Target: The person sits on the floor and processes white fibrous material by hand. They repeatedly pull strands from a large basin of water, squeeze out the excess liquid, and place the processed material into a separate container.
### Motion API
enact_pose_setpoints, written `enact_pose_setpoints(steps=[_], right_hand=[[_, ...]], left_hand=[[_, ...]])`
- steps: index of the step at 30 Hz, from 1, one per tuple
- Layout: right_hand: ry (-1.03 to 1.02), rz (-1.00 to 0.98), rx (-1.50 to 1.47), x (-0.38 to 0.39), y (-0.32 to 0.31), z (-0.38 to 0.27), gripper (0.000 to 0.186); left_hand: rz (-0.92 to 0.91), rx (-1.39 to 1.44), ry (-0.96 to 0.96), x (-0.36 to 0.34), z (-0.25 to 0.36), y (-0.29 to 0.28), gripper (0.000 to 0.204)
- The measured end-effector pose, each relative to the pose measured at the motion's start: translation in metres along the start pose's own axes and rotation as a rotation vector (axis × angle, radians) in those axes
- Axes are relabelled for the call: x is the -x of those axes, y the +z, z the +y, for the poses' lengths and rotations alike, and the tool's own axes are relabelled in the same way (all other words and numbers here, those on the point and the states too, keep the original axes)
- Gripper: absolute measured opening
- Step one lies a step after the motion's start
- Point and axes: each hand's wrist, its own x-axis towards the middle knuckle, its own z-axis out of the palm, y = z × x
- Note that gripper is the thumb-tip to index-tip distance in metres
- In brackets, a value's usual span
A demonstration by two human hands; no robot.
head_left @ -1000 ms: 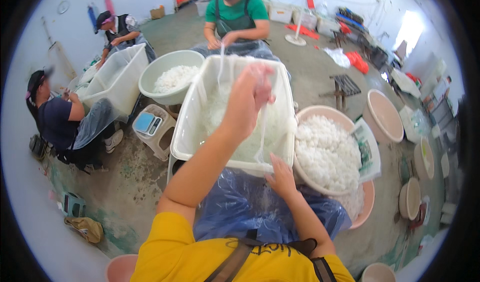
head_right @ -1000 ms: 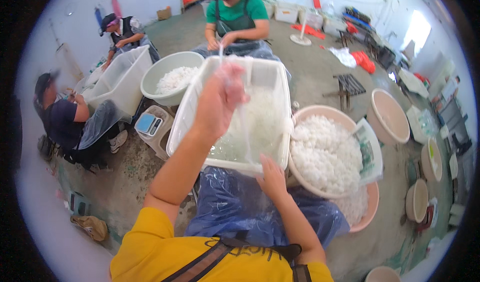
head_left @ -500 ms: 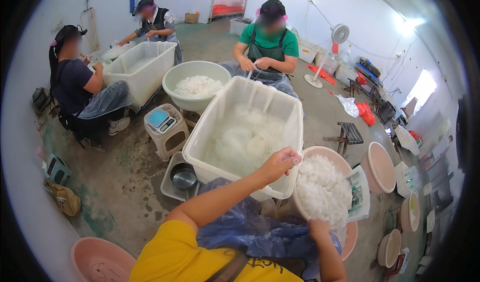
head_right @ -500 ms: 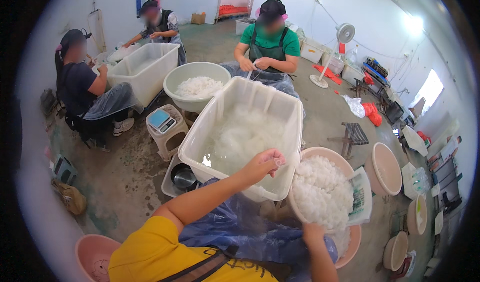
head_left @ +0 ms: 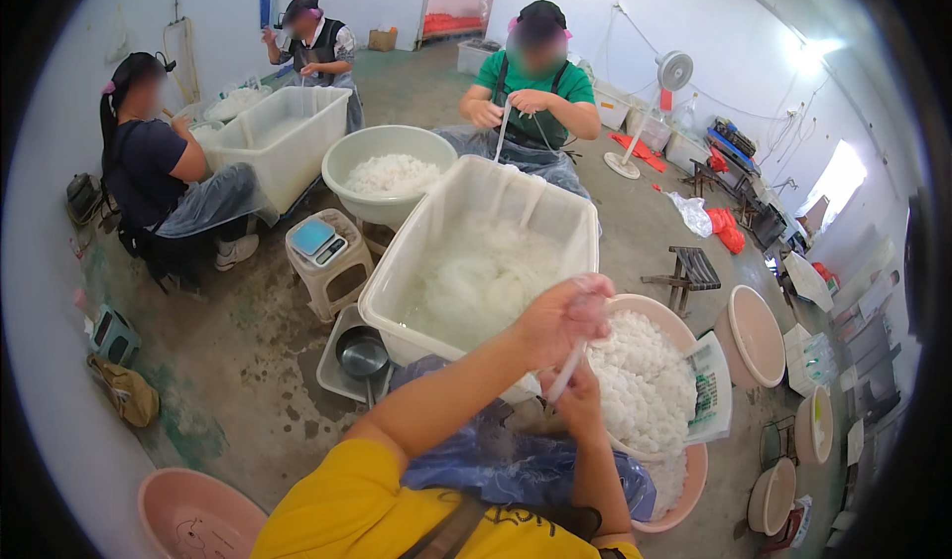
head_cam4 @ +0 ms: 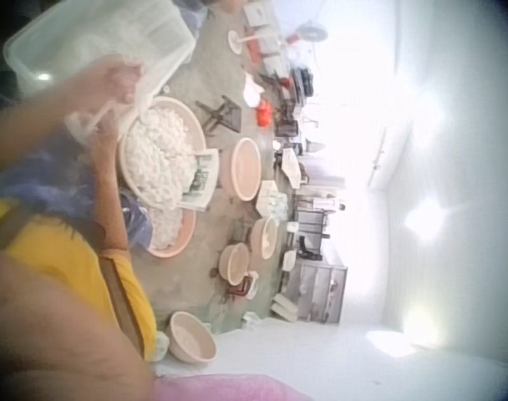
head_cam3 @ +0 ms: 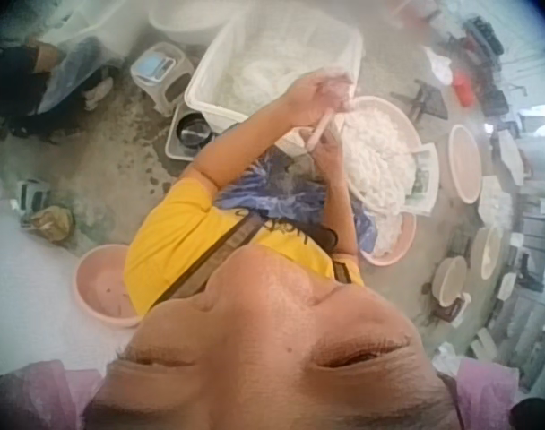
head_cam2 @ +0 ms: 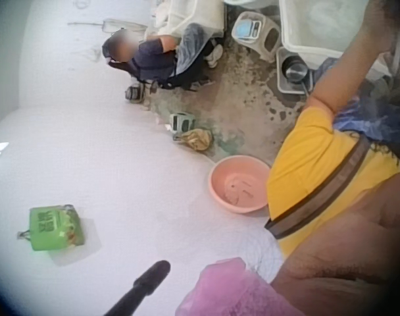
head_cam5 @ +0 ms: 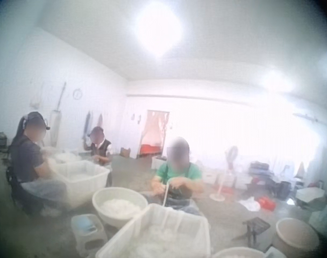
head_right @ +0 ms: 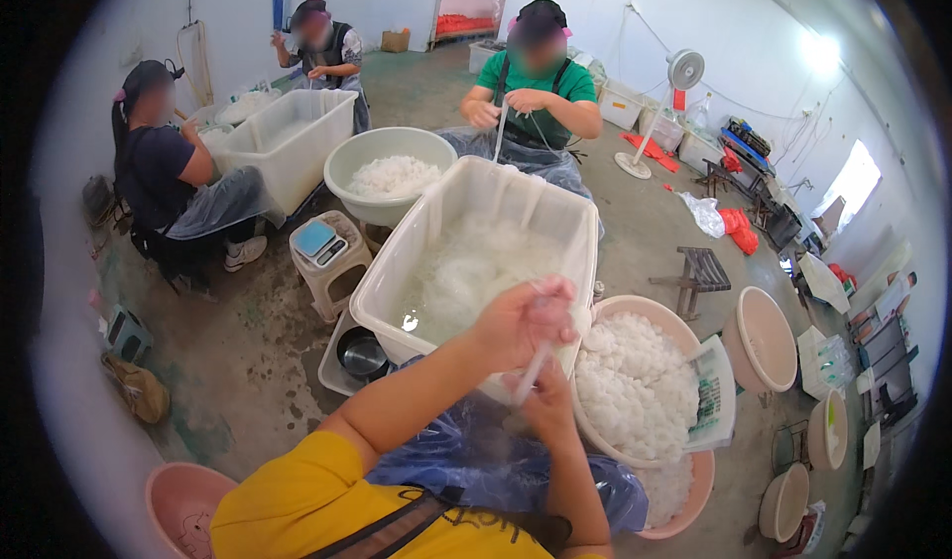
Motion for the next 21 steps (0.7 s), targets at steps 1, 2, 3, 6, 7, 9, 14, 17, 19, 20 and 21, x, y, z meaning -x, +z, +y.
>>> enact_pose_setpoints(steps=[1,2,3,6,7,9,14,17,19,20,21], right_hand=[[-0.171,0.118,-0.053,-0.004,0.010,-0.030,0.009],[-0.204,0.224,-0.054,-0.010,0.008,-0.035,0.009],[-0.237,0.330,-0.055,-0.015,0.004,-0.038,0.009],[-0.358,0.533,0.162,-0.028,-0.005,-0.025,0.007],[-0.358,0.554,0.289,-0.024,-0.015,-0.011,0.008],[-0.362,0.589,0.707,-0.011,-0.029,-0.002,0.009],[-0.308,0.508,0.822,0.006,-0.018,0.003,0.012],[-0.293,0.535,0.718,0.006,-0.008,-0.004,0.015],[-0.190,0.595,0.415,0.009,-0.007,-0.005,0.018],[-0.097,0.635,0.143,0.009,-0.005,-0.002,0.020],[-0.003,0.668,-0.130,0.010,-0.005,0.000,0.022]], left_hand=[[0.020,-0.045,0.098,-0.001,0.002,-0.017,0.016],[0.043,-0.078,0.188,0.001,-0.001,-0.030,0.017],[0.041,0.050,0.167,0.006,-0.011,-0.036,0.016],[0.286,-0.037,0.354,0.007,-0.053,-0.039,0.017],[0.298,-0.310,0.482,0.015,-0.059,-0.039,0.021],[0.547,-0.764,0.566,0.035,-0.081,-0.072,0.031],[0.694,-0.155,-0.330,0.077,-0.139,-0.076,0.041],[0.513,0.232,-0.016,0.051,-0.117,-0.040,0.025],[0.501,0.266,-0.067,0.039,-0.102,-0.031,0.020],[0.492,0.279,-0.092,0.037,-0.098,-0.029,0.019],[0.402,0.280,-0.105,0.039,-0.099,-0.033,0.017]])
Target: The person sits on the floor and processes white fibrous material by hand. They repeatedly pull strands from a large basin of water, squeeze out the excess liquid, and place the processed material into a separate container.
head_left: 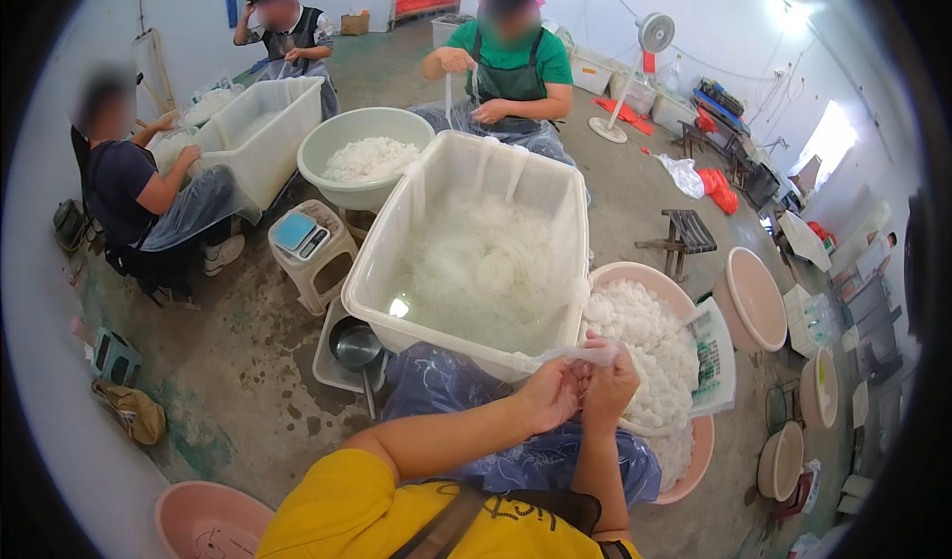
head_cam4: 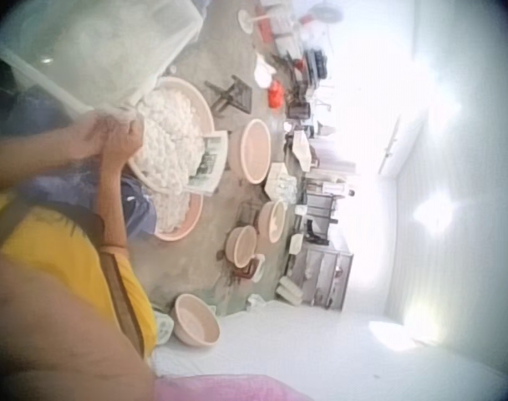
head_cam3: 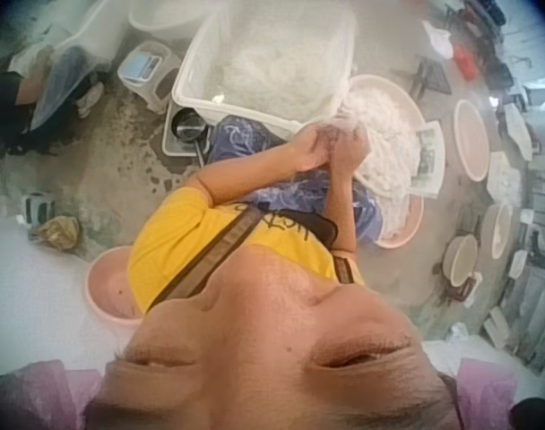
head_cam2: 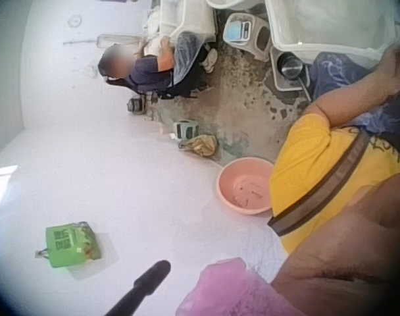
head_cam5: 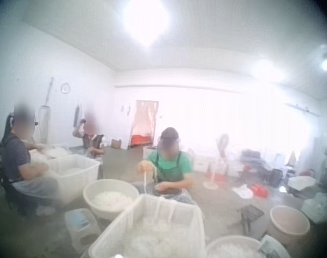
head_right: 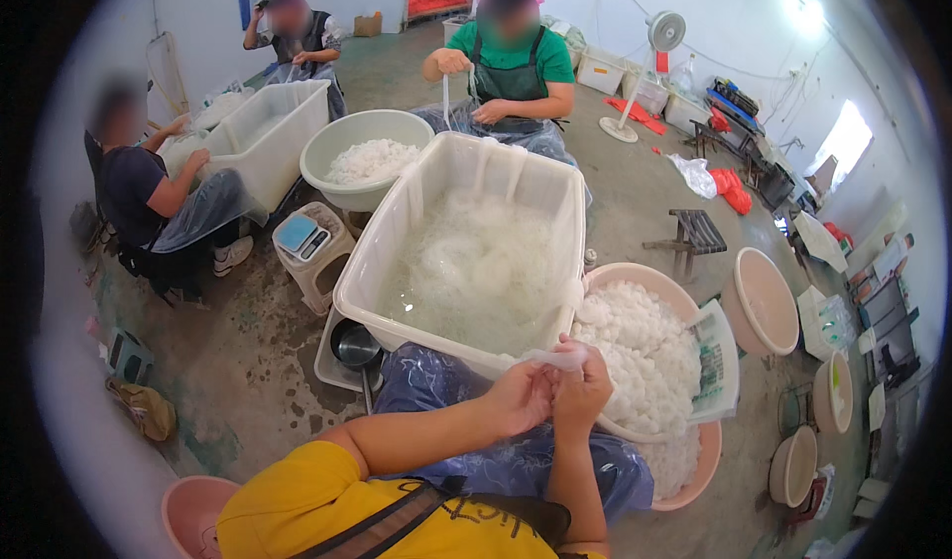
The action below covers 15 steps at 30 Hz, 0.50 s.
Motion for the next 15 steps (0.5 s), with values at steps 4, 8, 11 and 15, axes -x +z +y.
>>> enact_pose_setpoints(steps=[4,8,11,15], right_hand=[[0.303,-0.010,-0.654,-0.015,-0.016,-0.022,0.022],[-0.464,-0.480,0.286,-0.028,-0.035,-0.065,0.013],[-0.504,-0.468,0.617,-0.018,-0.025,-0.089,0.009],[-0.582,-0.372,0.697,-0.024,-0.030,-0.091,0.007]], left_hand=[[-0.111,-0.223,-0.041,0.016,0.016,0.000,0.008],[-0.131,-1.132,0.209,0.041,0.062,0.056,0.012],[-0.178,-1.339,0.337,0.037,0.065,0.051,0.011],[-0.162,-1.046,0.357,0.025,0.048,0.043,0.016]])
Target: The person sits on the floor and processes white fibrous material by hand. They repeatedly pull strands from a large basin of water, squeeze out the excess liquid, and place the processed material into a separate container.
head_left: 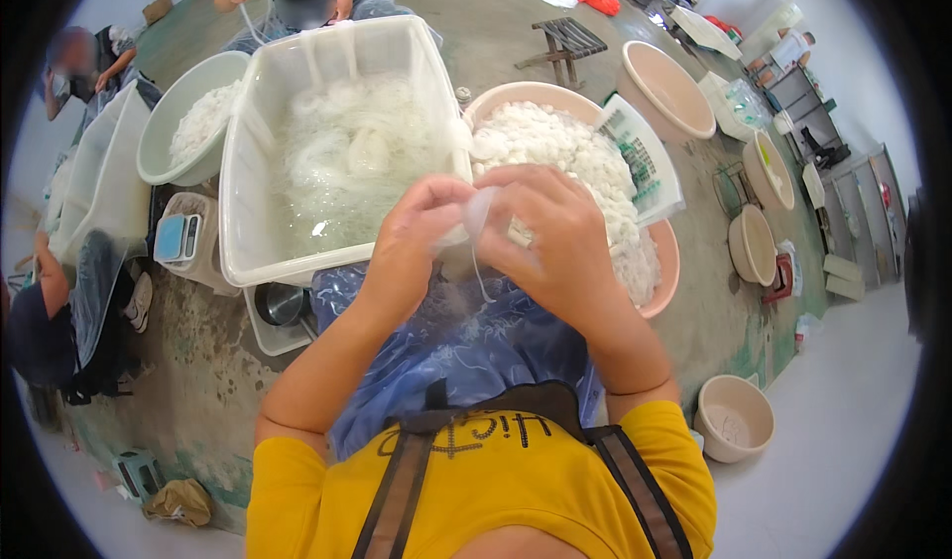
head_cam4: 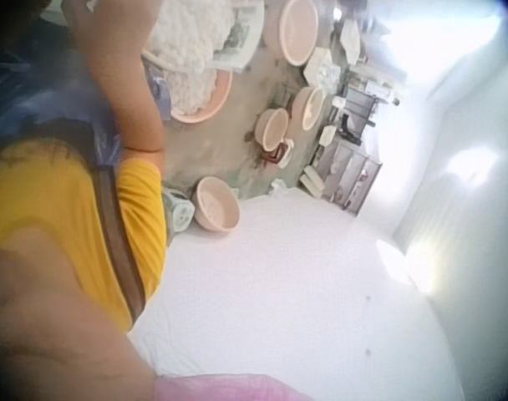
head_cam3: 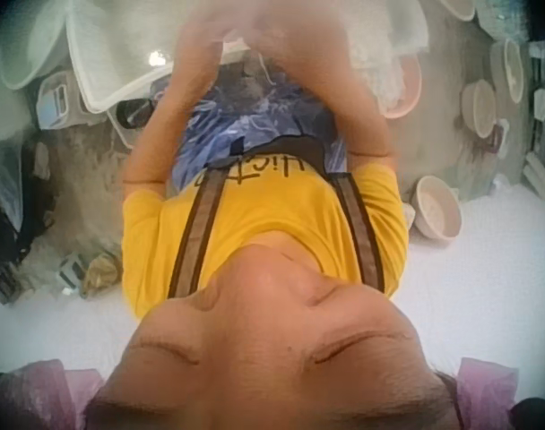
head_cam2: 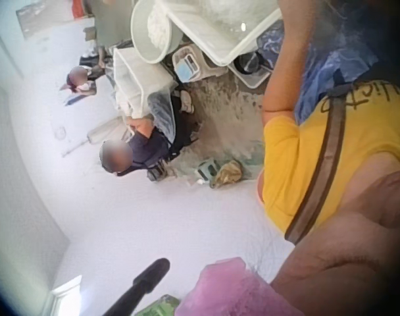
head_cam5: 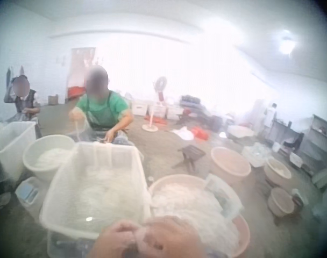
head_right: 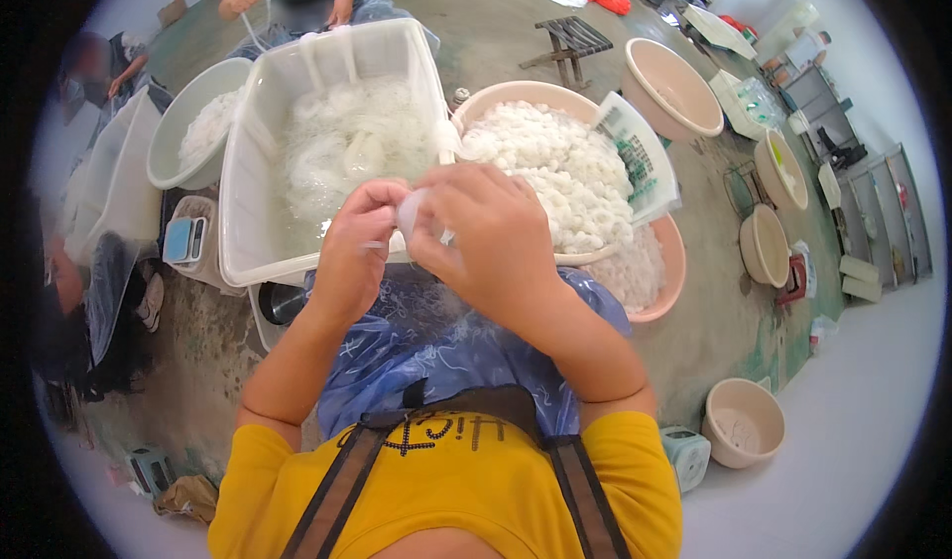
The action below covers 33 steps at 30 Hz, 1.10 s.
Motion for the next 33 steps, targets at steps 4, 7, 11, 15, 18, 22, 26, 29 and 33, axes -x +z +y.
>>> enact_pose_setpoints(steps=[4,7,11,15,18,22,26,29,33], right_hand=[[0.439,0.157,-0.821,0.006,0.007,-0.005,0.014],[0.580,0.389,-1.324,0.001,0.007,0.004,0.017],[0.737,0.510,-1.584,0.000,0.010,0.011,0.018],[0.779,0.340,-2.249,0.005,0.027,0.046,0.017],[0.890,0.516,-2.302,0.014,0.025,0.079,0.018],[1.203,0.722,-1.570,0.057,0.038,0.160,0.026],[0.597,-0.005,0.237,0.115,0.055,0.232,0.042],[0.548,-0.471,0.468,0.115,0.064,0.213,0.044],[0.001,-0.469,0.455,0.114,0.099,0.209,0.035]], left_hand=[[-0.176,0.248,-0.058,-0.005,-0.005,-0.002,0.028],[-0.296,0.316,-0.302,-0.003,-0.010,-0.009,0.029],[-0.092,-0.020,-0.175,0.006,-0.023,0.010,0.024],[-0.173,-1.006,0.519,-0.008,-0.059,0.005,0.016],[-0.129,-1.092,0.720,-0.029,-0.052,-0.013,0.013],[0.281,-0.354,0.543,-0.069,0.015,-0.072,0.020],[0.549,-0.576,0.173,-0.081,0.027,-0.152,0.036],[0.386,-1.397,0.354,-0.044,-0.038,-0.255,0.039],[0.520,-1.395,-0.152,0.007,-0.093,-0.250,0.035]])
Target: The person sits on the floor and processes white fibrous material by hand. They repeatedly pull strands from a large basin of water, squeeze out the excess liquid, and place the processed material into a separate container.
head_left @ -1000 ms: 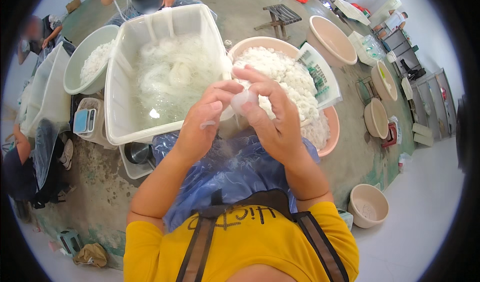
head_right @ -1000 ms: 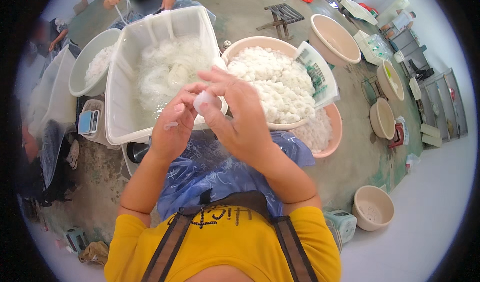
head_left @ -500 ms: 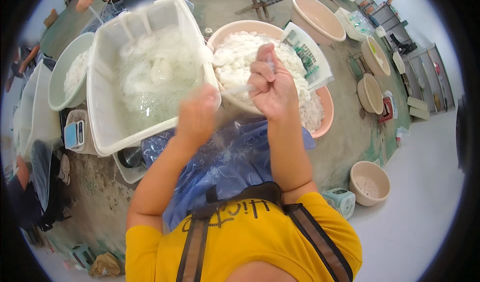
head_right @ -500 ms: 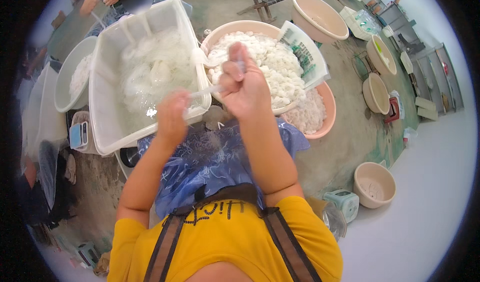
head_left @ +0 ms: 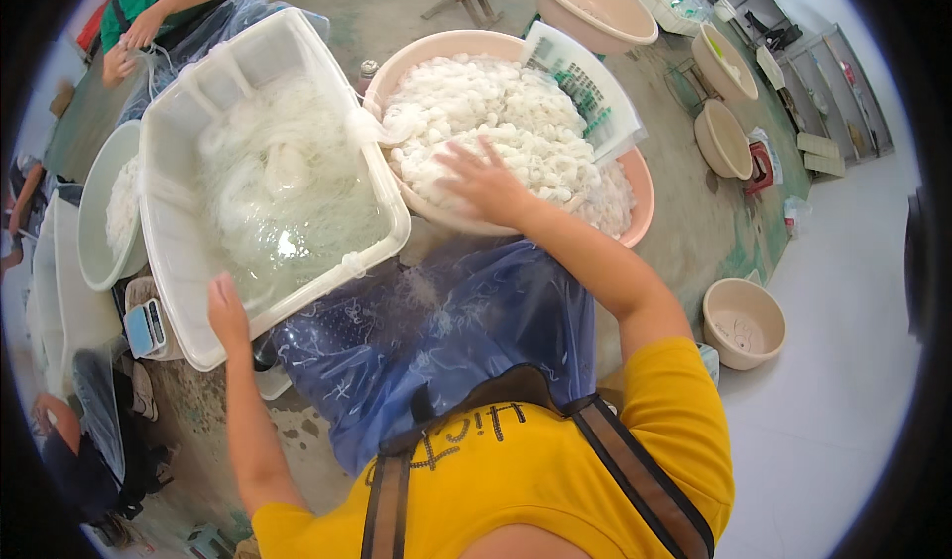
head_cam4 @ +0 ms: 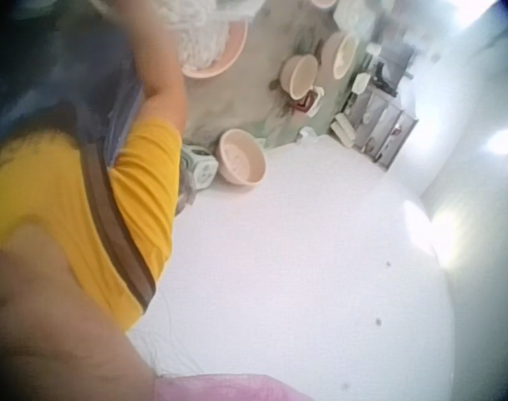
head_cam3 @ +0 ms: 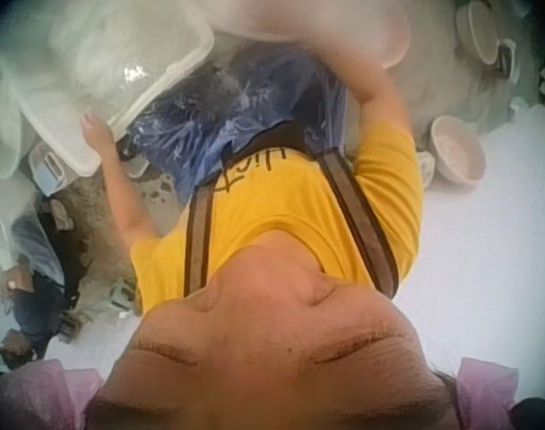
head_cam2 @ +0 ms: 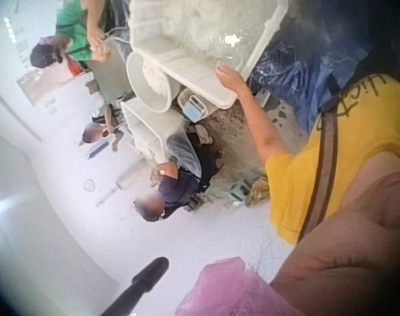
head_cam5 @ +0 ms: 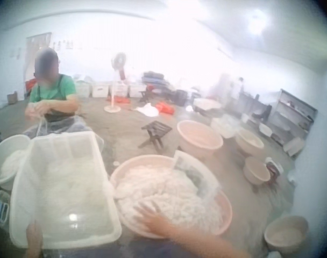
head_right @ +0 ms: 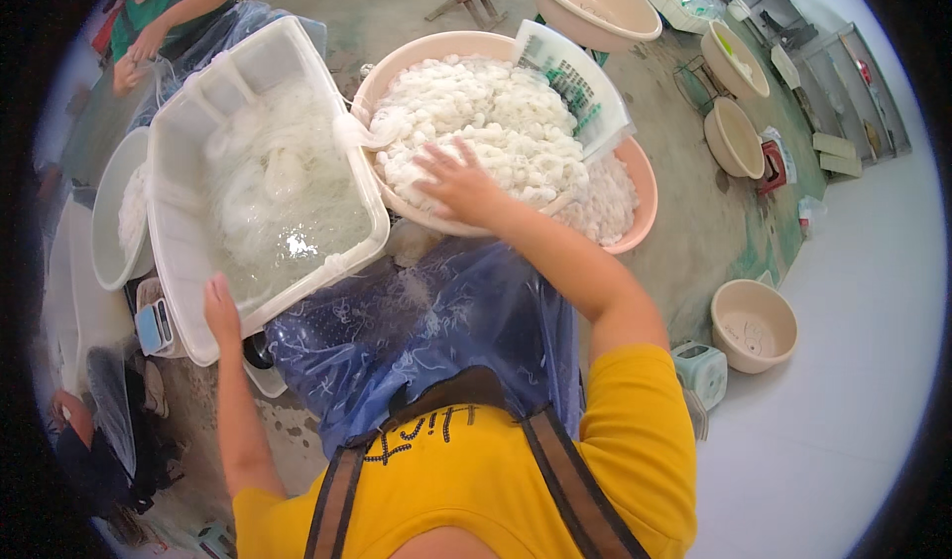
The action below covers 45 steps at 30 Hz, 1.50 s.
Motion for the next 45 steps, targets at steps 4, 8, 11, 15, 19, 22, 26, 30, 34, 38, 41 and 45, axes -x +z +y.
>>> enact_pose_setpoints(steps=[4,8,11,15,19,22,26,30,34,38,41,45], right_hand=[[-0.144,0.005,0.097,-0.016,0.041,-0.003,0.025],[-0.136,-0.044,0.187,-0.013,0.065,0.013,0.016],[0.077,-0.080,0.320,-0.011,0.070,0.054,0.019],[0.637,-0.253,0.287,-0.022,0.039,0.101,0.037],[0.607,0.030,-0.040,-0.038,0.013,0.081,0.037],[0.432,0.104,-0.575,-0.057,0.013,0.034,0.025],[0.409,-0.075,-0.818,-0.064,-0.006,-0.067,0.016],[0.384,-0.061,-0.514,-0.059,-0.012,-0.132,0.019],[0.443,-0.057,-0.449,-0.059,0.003,-0.170,0.017],[0.473,0.053,-0.585,-0.048,0.008,-0.166,0.013],[0.423,0.142,-0.733,-0.042,-0.007,-0.150,0.011],[0.401,0.095,-1.052,-0.061,-0.088,-0.137,0.014]], left_hand=[[-0.038,-0.183,-0.014,0.015,0.023,0.018,0.034],[0.015,-0.092,-0.030,0.014,0.011,0.014,0.035],[0.022,-0.102,-0.054,0.019,0.018,0.014,0.037],[-0.040,-0.119,-0.110,0.012,0.025,0.013,0.039],[-0.074,-0.161,-0.166,0.013,0.030,0.011,0.039],[-0.037,-0.211,-0.128,0.012,0.014,0.018,0.039],[-0.035,-0.148,-0.131,0.014,0.018,0.014,0.038],[-0.018,-0.155,-0.123,0.013,0.019,0.016,0.037],[-0.024,-0.169,-0.116,0.013,0.015,0.017,0.035],[-0.044,-0.198,-0.109,0.011,0.016,0.017,0.031],[-0.074,-0.088,-0.071,0.012,-0.001,0.028,0.030],[-0.350,0.790,-0.341,-0.007,0.015,0.025,0.033]])
